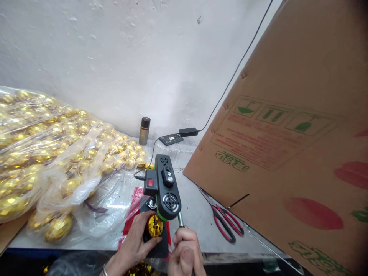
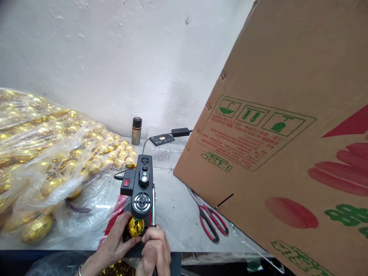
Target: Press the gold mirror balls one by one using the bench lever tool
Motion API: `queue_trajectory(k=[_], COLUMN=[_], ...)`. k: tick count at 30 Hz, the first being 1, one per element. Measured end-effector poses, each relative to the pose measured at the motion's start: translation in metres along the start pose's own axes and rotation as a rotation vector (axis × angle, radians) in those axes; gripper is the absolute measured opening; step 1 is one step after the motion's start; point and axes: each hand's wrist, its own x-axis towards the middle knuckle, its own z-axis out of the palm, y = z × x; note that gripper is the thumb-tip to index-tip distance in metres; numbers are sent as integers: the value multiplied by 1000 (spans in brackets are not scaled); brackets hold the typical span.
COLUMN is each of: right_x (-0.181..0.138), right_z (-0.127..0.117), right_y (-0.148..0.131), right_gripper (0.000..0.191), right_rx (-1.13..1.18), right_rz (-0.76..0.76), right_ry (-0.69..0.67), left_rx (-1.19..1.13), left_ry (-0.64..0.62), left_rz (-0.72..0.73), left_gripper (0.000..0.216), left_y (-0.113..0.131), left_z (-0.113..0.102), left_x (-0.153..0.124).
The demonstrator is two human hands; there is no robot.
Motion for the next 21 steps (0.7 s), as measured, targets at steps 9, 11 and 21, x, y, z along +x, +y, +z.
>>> queue_trajectory(k=[9, 11, 21], right_x=[-3, -3, 12], right_z=[-1, 0, 6], right_y=[6, 7, -5], right_gripper=[43, 42, 43], right_rx=[11, 30, 36], right_rz=[-18, -32, -55], right_ry=[-16, -13, -3], left_rx=[-13, -12, -21], left_ry=[7, 12, 35], left_rz=[-1, -2, 8], left_gripper=[55, 55, 55], left_y=[-2, -1, 0], left_z=[2, 2, 2], left_x=[0, 1, 2])
